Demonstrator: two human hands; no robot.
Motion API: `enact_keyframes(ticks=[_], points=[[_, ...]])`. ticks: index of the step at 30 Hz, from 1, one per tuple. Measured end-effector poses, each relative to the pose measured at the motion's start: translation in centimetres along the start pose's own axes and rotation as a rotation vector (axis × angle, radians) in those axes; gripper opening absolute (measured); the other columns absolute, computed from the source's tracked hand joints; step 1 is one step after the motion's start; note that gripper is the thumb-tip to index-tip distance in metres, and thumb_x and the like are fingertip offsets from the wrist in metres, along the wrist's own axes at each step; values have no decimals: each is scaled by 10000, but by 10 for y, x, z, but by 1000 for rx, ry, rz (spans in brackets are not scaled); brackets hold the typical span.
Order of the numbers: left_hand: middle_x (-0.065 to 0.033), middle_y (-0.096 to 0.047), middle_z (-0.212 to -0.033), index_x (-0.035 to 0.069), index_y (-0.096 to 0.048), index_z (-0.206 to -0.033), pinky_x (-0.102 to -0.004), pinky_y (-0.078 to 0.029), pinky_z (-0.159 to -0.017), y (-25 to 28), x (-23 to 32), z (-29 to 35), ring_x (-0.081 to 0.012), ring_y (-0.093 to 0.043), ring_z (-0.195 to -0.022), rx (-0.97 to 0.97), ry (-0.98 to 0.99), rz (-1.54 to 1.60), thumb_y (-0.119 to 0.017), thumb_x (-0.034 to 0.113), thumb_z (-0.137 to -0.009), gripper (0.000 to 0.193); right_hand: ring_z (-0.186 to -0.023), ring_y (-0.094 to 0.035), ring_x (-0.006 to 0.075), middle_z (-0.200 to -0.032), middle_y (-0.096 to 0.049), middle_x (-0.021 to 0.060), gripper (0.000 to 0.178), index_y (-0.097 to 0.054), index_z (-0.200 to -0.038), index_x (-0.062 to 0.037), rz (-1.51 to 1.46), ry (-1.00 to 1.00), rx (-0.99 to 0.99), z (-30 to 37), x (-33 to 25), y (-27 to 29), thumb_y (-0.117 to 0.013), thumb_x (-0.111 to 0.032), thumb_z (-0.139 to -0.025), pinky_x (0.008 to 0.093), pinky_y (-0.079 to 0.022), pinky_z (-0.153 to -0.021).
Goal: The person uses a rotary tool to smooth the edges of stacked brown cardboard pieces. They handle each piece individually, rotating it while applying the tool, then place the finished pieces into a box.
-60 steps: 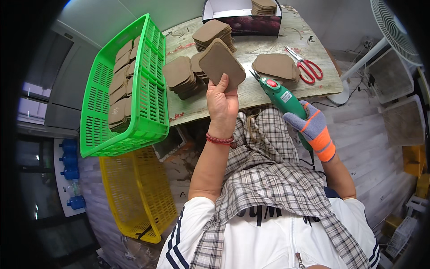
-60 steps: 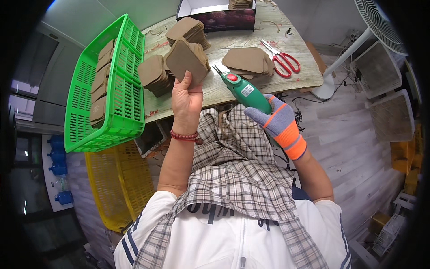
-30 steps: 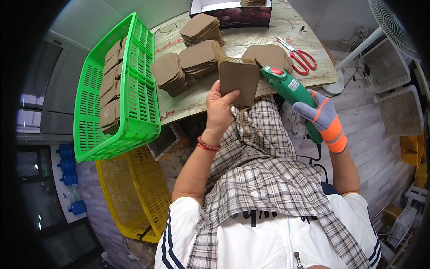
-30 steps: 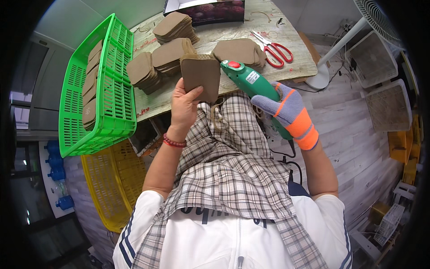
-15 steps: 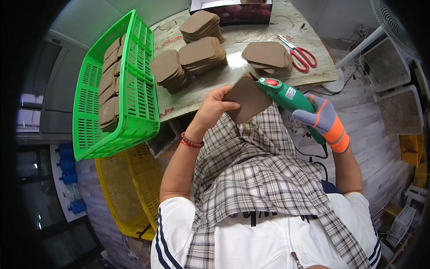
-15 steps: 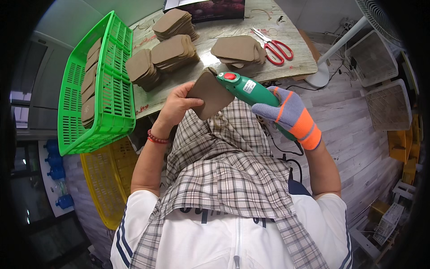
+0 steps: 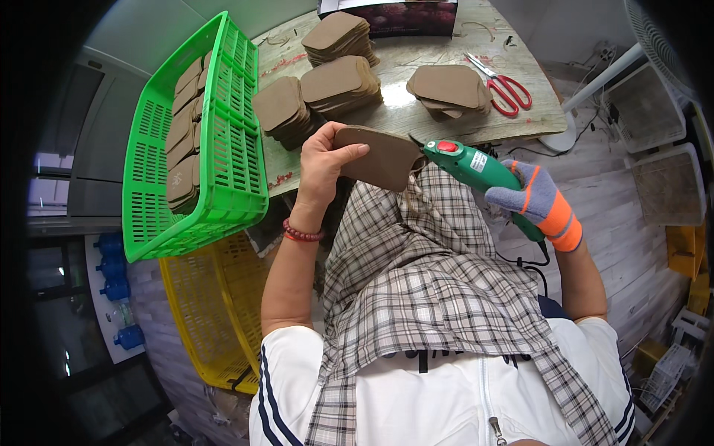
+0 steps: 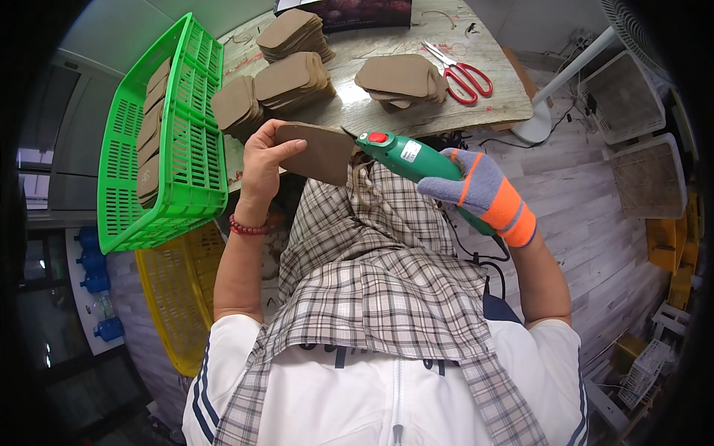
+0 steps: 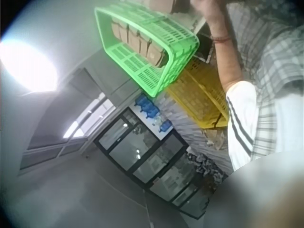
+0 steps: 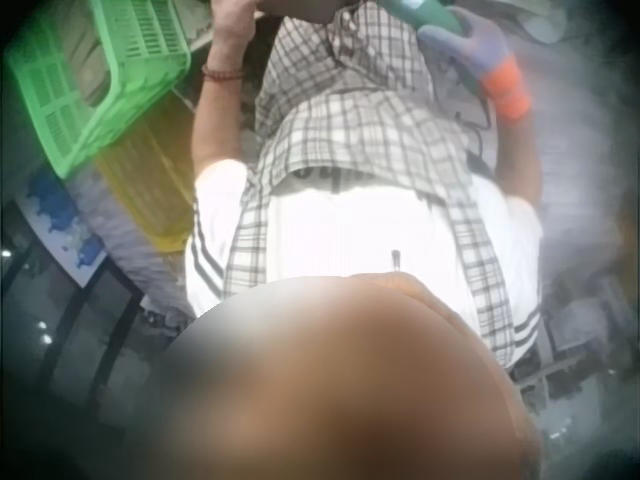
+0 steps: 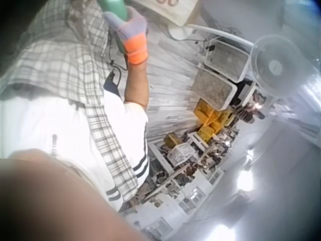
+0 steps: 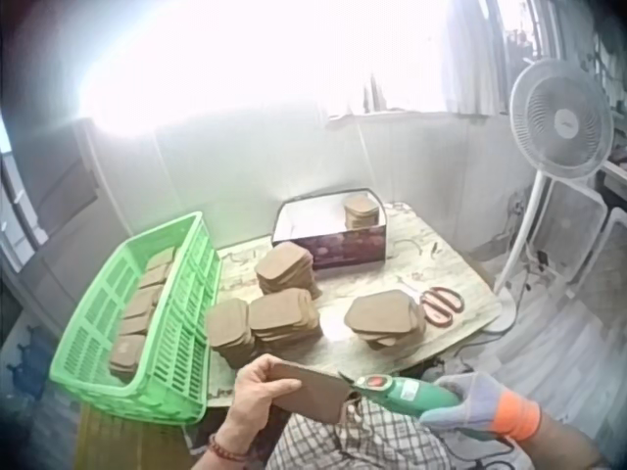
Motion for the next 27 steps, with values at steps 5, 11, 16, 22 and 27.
enact_keyframes(ticks=[5,11,16,22,27], points=[[-53,-658,-841,4,-595,-889,-224,-516,-695,-10,-9,0,-98,-623,-742,-46,49,31,-700,-67,-731,202,-592,-539,48,-707,-606,12,397,-596,-1016,10,72,10,1,0,1,-6,-756,-239,-751,201,-437,-527],[-42,-649,-827,-3,-610,-888,-225,-509,-676,-35,-22,5,-98,-615,-731,-196,151,-5,-701,-67,-726,196,-580,-537,50,-696,-602,12,366,-589,-1001,3,84,33,-18,-2,0,-14,-755,-204,-749,197,-428,-511],[-42,-641,-843,-11,-599,-936,-233,-506,-691,-53,-28,11,-100,-606,-741,-320,273,-88,-698,-83,-715,252,-578,-532,45,-723,-603,11,384,-585,-1020,-2,86,16,-60,-10,-2,-23,-761,-207,-747,195,-427,-509],[-72,-627,-929,-12,-564,-1035,-250,-502,-733,-57,-36,0,-122,-604,-836,-310,279,-186,-663,-95,-726,335,-606,-525,39,-752,-604,5,447,-582,-1063,14,23,98,0,-15,-6,-24,-768,-241,-746,199,-432,-536],[-98,-631,-958,-24,-510,-1118,-271,-509,-787,4,-15,-40,-159,-617,-868,-1,103,-2,-584,-70,-808,323,-601,-522,46,-742,-608,5,439,-584,-1055,6,-85,78,147,10,2,20,-764,-260,-757,203,-427,-538]])
Point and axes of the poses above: each hand's wrist, its own z-axis away from the middle knuckle, its own y-axis out of the back of the hand, x = y × z, the point moved 10 cm from there along -z, towards the middle knuckle
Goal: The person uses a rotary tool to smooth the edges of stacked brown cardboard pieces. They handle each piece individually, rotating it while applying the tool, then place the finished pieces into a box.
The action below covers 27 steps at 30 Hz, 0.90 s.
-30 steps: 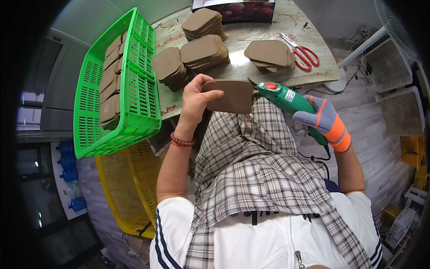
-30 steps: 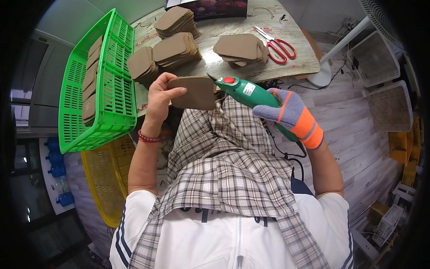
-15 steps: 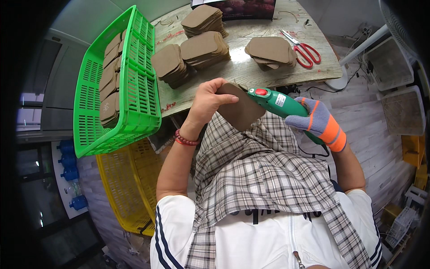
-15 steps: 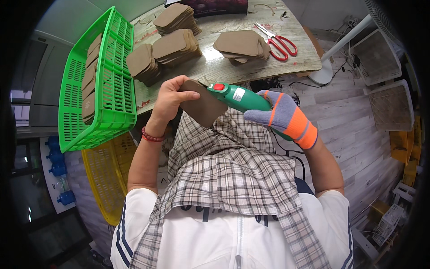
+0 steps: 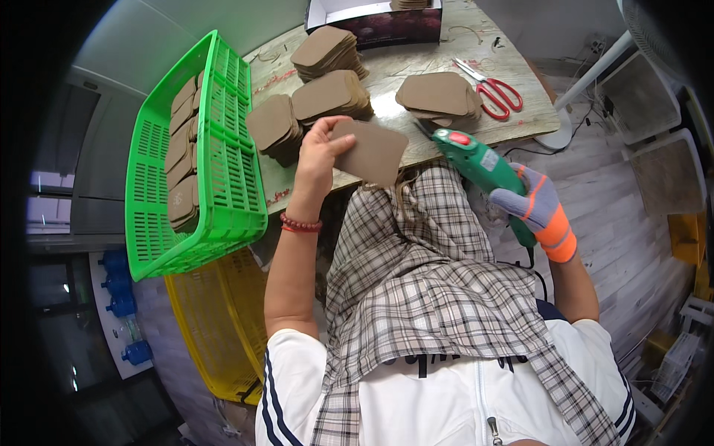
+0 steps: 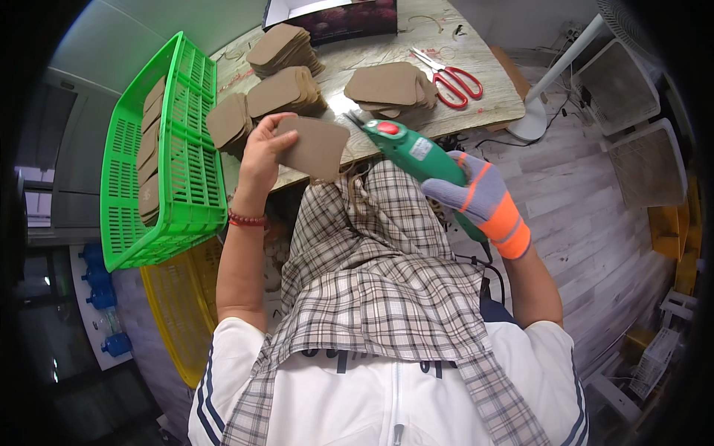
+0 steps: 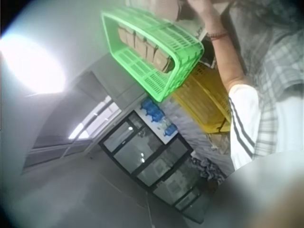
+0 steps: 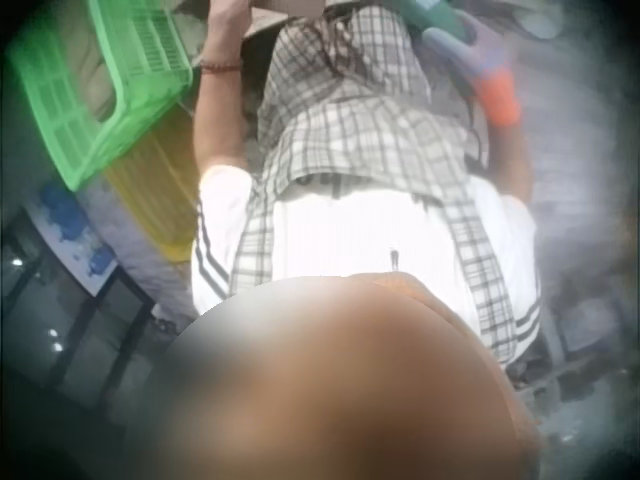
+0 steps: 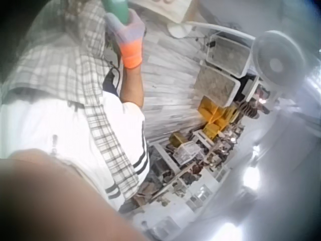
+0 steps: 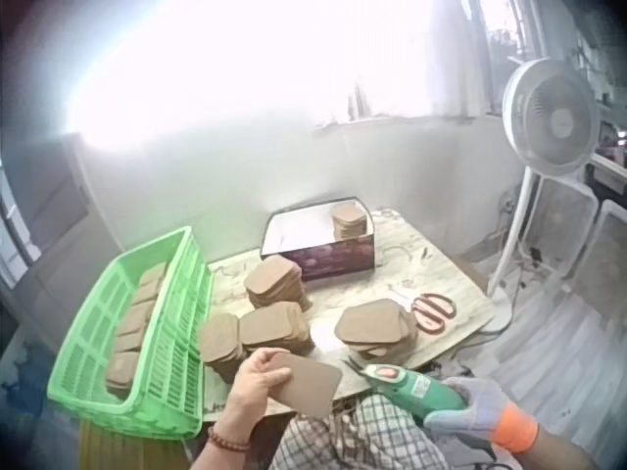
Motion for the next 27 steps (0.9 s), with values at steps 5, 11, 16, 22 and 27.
enact_keyframes(ticks=[5,11,16,22,27], points=[[-139,-593,-1043,-52,-478,-1173,-284,-498,-825,-48,3,-62,-188,-598,-906,65,-67,166,-570,-54,-833,352,-615,-522,53,-770,-592,12,395,-572,-1065,16,-41,46,120,15,1,25,-717,-212,-778,214,-443,-553],[-161,-556,-1036,-21,-514,-1139,-402,-405,-902,-62,61,-67,-321,-513,-1010,283,-762,-928,-594,28,-747,403,-625,-512,48,-759,-589,4,347,-585,-1029,10,-51,14,127,20,8,29,-719,-191,-779,212,-429,-553],[-113,-580,-1175,67,-552,-1203,-455,-340,-997,53,52,-87,-313,-469,-1174,359,-422,-1643,-464,112,-805,411,-577,-509,65,-710,-574,8,350,-569,-1043,19,-42,1,106,11,19,19,-693,-188,-789,221,-435,-542],[-132,-537,-1215,115,-572,-1206,-459,-338,-999,65,57,-105,-329,-433,-1197,175,-315,-1658,-689,229,-705,527,-618,-504,37,-751,-590,-9,378,-585,-1041,5,-99,-38,51,-1,24,-1,-743,-204,-768,204,-426,-558],[-127,-496,-1229,117,-603,-1168,-461,-339,-997,72,64,-96,-328,-394,-1209,227,-412,-1576,-763,276,-643,571,-626,-493,30,-752,-587,-15,381,-587,-1027,0,-50,-52,35,-4,24,-4,-751,-219,-762,202,-420,-561]])
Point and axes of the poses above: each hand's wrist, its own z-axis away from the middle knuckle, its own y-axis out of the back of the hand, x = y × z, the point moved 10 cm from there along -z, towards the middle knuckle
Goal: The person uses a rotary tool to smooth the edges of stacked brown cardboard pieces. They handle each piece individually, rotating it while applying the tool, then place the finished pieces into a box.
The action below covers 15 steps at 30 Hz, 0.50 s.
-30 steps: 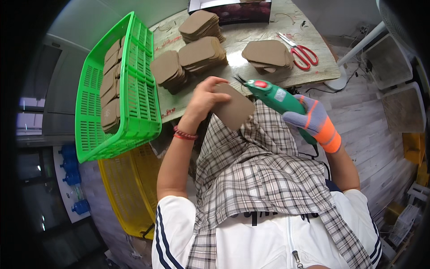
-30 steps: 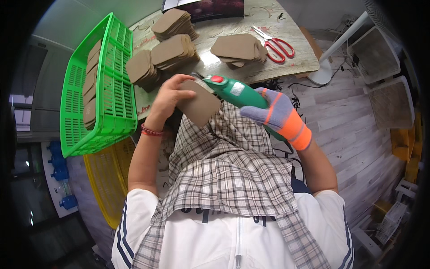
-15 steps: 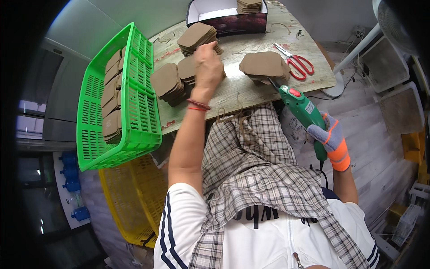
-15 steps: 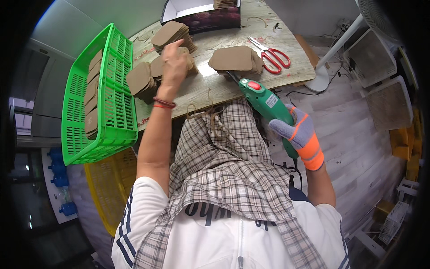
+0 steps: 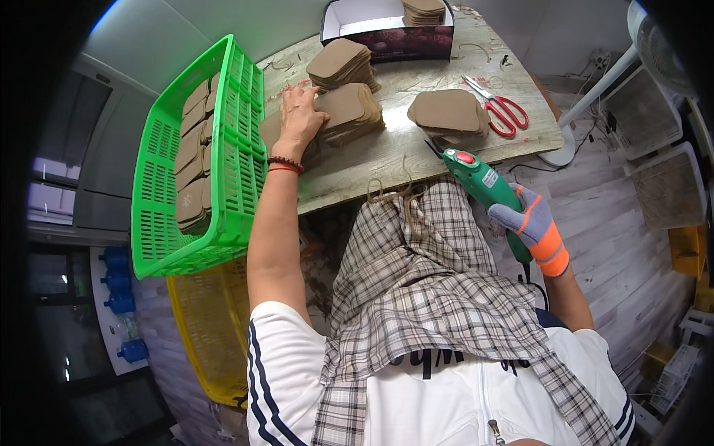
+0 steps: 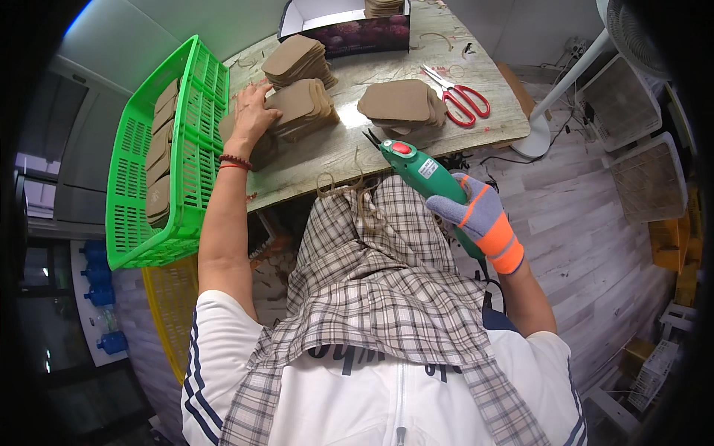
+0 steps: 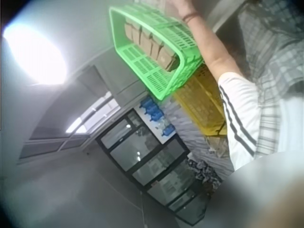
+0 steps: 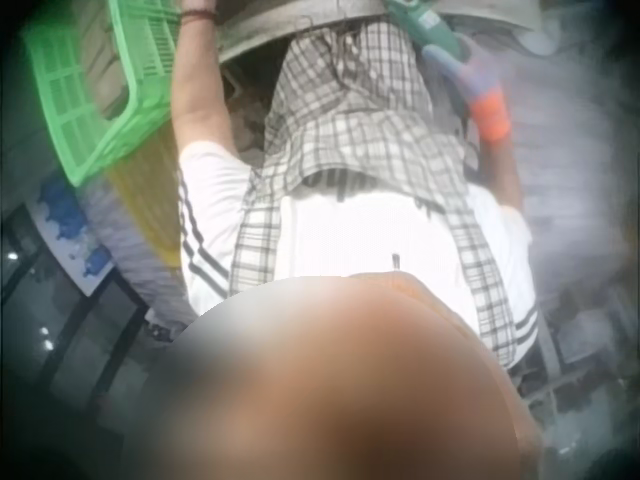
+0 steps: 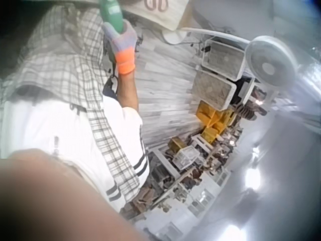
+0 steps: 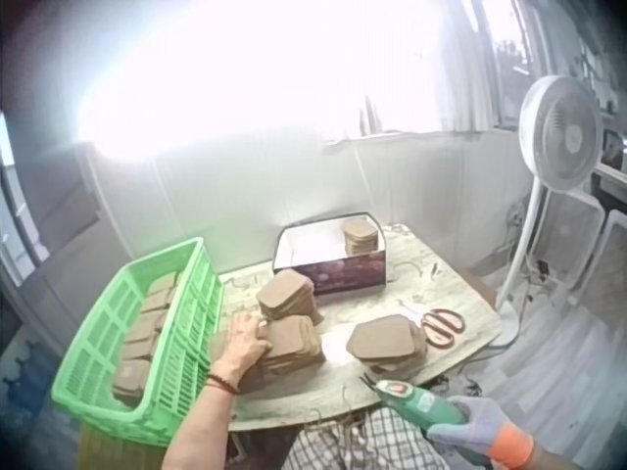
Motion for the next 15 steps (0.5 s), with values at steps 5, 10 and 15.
enact_keyframes(ticks=[5,10,15], points=[[-120,-516,-1161,108,-604,-1136,-457,-352,-974,-6,-4,-4,-325,-419,-1160,-26,-42,-58,-784,258,-614,572,-619,-492,30,-745,-587,-15,388,-588,-1007,-6,18,21,6,-4,-1,-3,-763,-238,-750,202,-417,-553],[-104,-547,-1059,75,-533,-837,-443,-371,-881,29,14,6,-309,-454,-1067,152,-12,62,-810,179,-575,396,-596,-494,34,-735,-585,-15,384,-587,-998,-8,29,4,9,-3,5,-2,-762,-243,-751,202,-415,-535],[-85,-598,-787,37,-511,-850,-349,-454,-700,46,4,23,-244,-558,-787,105,105,373,-767,112,-668,323,-585,-502,32,-730,-592,-10,387,-588,-1002,-3,17,36,17,-4,2,-4,-760,-243,-752,199,-415,-525]])
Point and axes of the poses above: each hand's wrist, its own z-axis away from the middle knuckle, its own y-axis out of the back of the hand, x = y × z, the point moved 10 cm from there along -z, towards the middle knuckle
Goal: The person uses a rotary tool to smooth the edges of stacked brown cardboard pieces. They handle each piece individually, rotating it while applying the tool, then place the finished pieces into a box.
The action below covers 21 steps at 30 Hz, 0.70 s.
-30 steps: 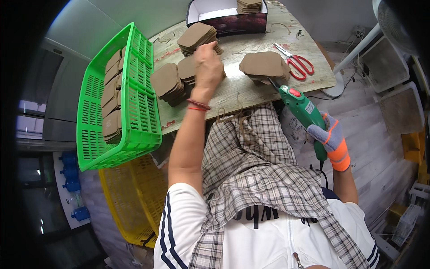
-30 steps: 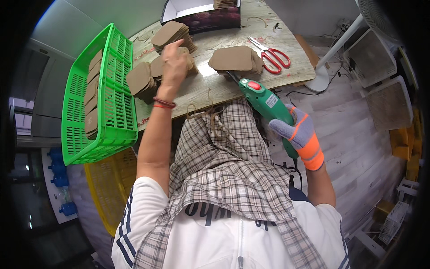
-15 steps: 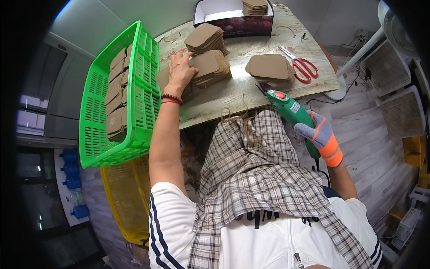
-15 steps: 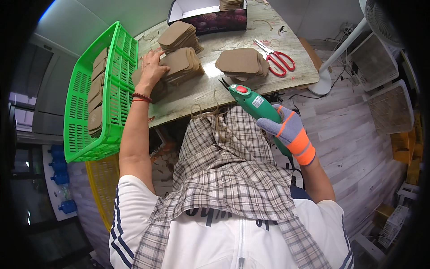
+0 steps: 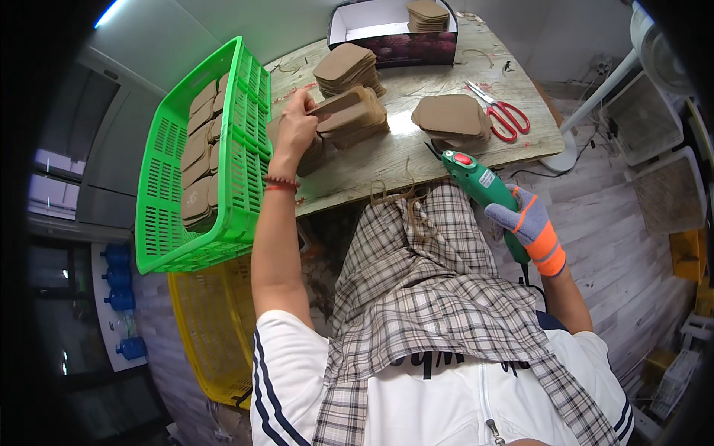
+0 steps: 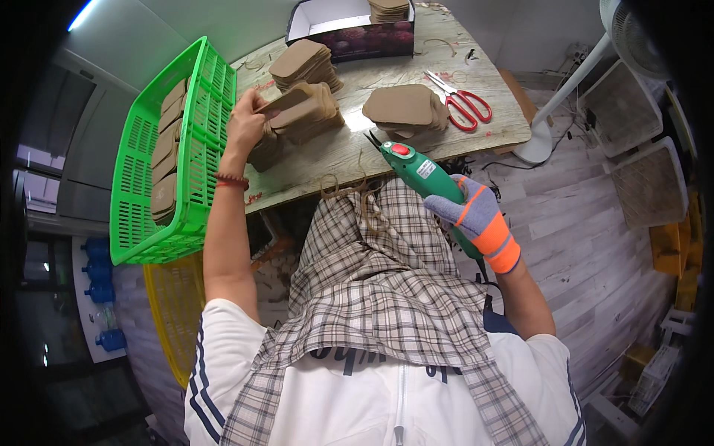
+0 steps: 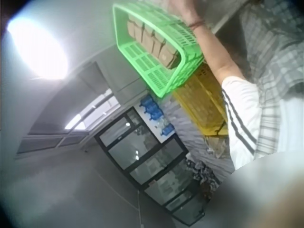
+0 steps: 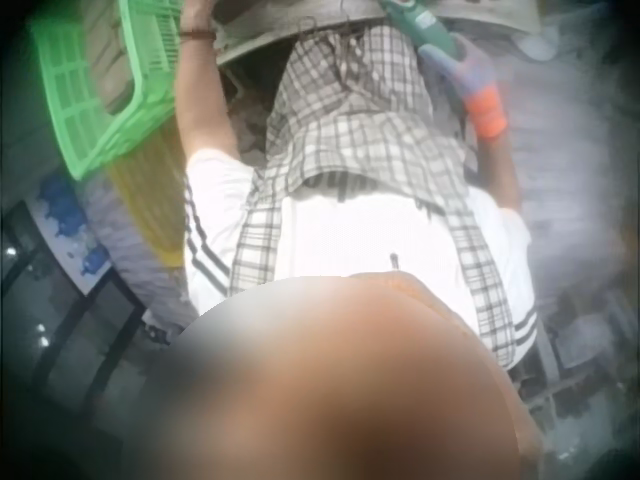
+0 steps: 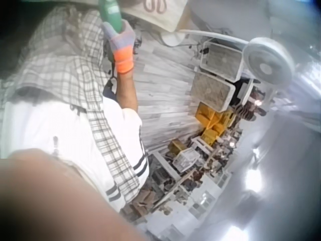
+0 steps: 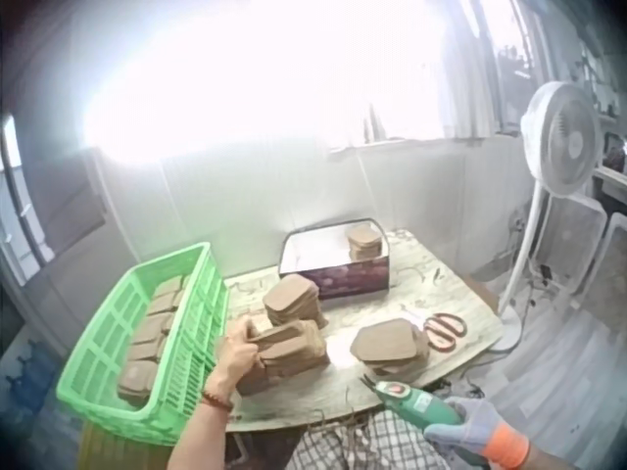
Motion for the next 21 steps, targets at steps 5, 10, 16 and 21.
enact_keyframes(ticks=[5,10,16,21], points=[[-65,-628,-934,28,-518,-966,-306,-515,-734,-20,14,66,-190,-608,-855,249,324,1265,-661,-10,-805,219,-577,-509,33,-722,-600,-5,400,-592,-1011,7,48,88,39,-7,-16,-9,-757,-253,-755,199,-414,-518],[-95,-560,-1194,35,-490,-1218,-402,-438,-998,-97,58,98,-250,-537,-1108,292,518,1973,-598,-46,-837,405,-566,-516,36,-704,-604,0,411,-596,-1015,13,139,75,92,-9,-25,-14,-754,-268,-760,197,-417,-515],[-99,-569,-1167,26,-500,-1185,-397,-439,-1006,-116,84,104,-248,-536,-1108,330,542,2108,-596,-65,-834,375,-565,-517,37,-701,-605,5,435,-587,-1025,22,59,45,86,-6,-21,-12,-758,-275,-757,198,-426,-517],[-91,-568,-1161,41,-493,-1169,-392,-446,-998,-119,91,107,-239,-542,-1100,305,497,2045,-591,-68,-838,363,-631,-481,21,-757,-592,-20,353,-590,-1017,12,25,44,64,-4,-22,-15,-719,-229,-794,201,-415,-556]])
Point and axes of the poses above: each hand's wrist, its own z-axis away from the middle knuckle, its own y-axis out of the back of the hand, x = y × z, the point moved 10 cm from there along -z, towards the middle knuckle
